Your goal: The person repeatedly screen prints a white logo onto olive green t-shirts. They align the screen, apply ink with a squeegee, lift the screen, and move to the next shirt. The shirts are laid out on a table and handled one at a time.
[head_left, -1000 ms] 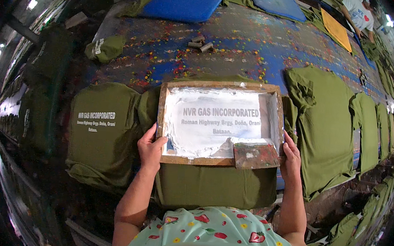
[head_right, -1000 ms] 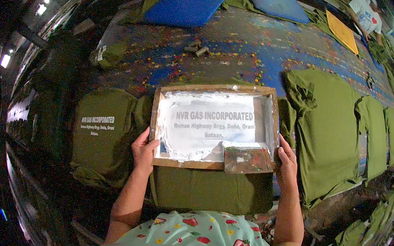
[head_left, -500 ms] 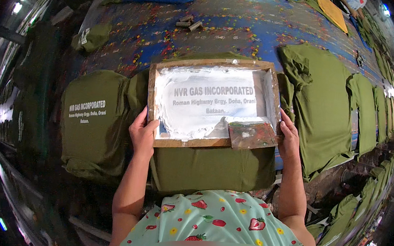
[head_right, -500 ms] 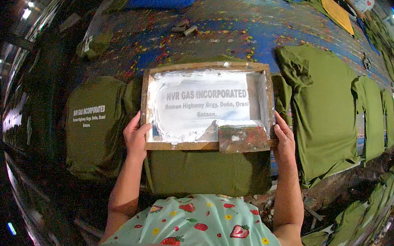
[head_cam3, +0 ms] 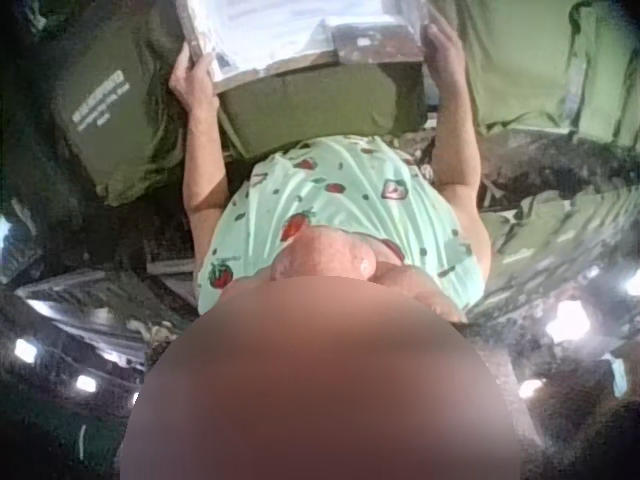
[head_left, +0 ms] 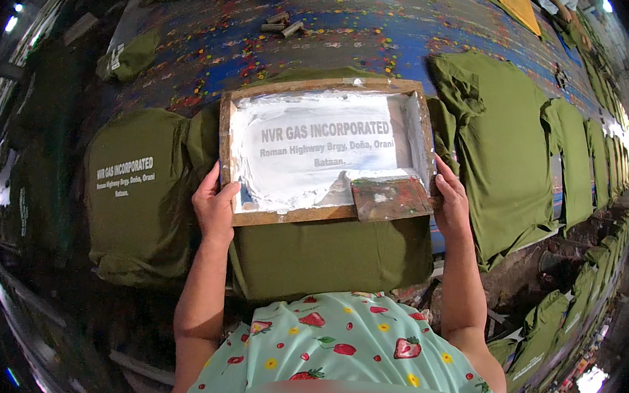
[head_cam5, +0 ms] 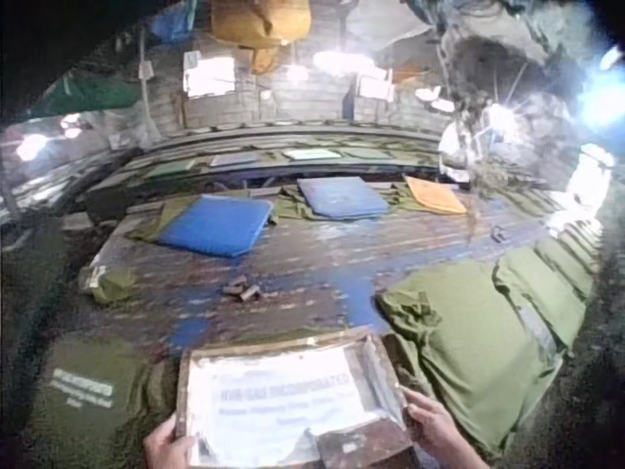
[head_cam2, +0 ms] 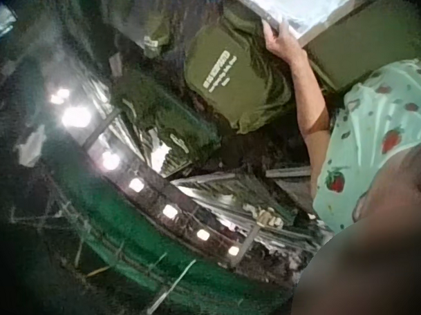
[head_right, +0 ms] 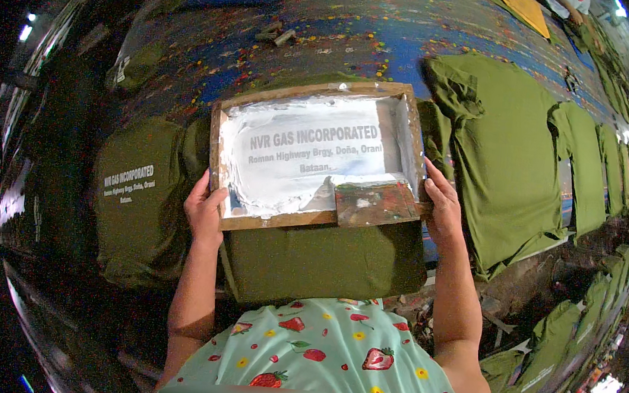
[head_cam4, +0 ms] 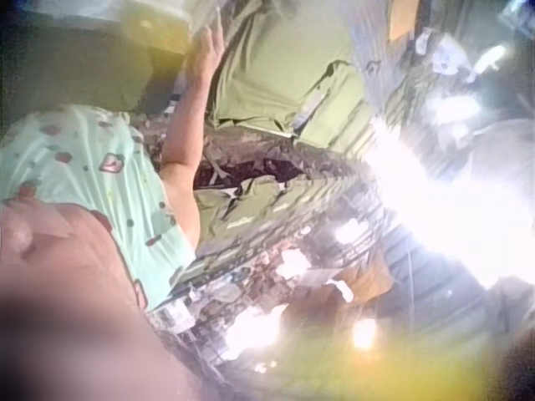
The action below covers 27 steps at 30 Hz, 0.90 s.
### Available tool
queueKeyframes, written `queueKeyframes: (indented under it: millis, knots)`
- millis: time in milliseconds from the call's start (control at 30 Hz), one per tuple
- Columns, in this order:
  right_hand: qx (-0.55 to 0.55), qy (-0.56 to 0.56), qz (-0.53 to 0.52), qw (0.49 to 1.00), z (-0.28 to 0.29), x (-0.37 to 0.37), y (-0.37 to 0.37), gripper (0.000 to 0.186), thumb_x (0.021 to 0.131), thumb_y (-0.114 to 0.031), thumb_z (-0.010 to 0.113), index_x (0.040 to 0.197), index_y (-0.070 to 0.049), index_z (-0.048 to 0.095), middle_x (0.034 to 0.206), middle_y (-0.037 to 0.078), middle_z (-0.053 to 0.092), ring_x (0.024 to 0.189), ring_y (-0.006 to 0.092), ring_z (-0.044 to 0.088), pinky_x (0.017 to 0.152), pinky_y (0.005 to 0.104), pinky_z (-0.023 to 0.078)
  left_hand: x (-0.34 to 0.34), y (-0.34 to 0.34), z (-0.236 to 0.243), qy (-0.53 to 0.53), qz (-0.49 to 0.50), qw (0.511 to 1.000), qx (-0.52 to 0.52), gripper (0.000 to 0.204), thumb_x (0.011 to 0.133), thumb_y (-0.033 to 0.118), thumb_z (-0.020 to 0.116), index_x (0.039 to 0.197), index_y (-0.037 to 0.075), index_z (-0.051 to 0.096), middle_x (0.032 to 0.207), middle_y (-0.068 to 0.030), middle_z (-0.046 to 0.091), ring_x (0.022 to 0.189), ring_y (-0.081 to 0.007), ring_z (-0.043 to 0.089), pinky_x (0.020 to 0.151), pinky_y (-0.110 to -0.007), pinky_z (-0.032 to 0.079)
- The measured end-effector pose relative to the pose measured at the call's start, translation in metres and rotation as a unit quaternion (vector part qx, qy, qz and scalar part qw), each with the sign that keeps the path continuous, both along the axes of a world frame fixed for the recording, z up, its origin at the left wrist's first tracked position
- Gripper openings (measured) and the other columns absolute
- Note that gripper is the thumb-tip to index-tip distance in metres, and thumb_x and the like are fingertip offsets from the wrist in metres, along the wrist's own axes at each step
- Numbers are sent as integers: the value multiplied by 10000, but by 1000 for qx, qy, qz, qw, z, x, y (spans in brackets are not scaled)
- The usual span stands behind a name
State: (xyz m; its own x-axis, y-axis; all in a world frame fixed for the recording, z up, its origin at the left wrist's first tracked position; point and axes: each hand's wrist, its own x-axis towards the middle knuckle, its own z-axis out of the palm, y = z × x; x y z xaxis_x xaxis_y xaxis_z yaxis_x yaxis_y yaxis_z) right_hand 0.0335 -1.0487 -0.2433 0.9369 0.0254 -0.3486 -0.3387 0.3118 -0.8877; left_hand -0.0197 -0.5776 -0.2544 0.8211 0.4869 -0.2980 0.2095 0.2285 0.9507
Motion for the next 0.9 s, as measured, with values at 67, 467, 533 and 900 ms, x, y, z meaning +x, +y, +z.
queueKeyframes:
  millis: [67,467,533,900]
  knots:
    - [1,16,3,1000,1,0,0,546,1096,-72,543,1637,-17,488,1546,95,616,1317,193,637,1128,351,507,1,0,-1,4,-2,1000,-11,654,906,-112,672,1549,-77,558,1402,-150,710,1158,-185,716,1018,-327,560]
    - [-8,4,11,1000,-2,1,-1,532,1101,-94,554,1625,-17,505,1556,91,610,1341,181,621,1164,347,474,1,5,-8,5,-9,1000,-4,646,918,-81,659,1554,-85,550,1422,-162,688,1189,-221,699,1037,-352,539]
    - [-8,1,8,1000,-4,2,-2,536,1099,-95,559,1627,-18,504,1544,85,618,1327,170,624,1165,340,465,1,5,-8,-6,-16,1000,-14,649,920,-78,663,1559,-83,545,1422,-163,689,1191,-221,698,1033,-353,540]
    - [5,2,-2,1000,0,2,2,530,1092,-90,579,1611,-3,519,1537,107,627,1335,195,639,1145,358,499,3,8,-15,-25,-11,999,-20,646,900,-99,661,1540,-71,576,1387,-136,714,1172,-195,705,1022,-331,543]
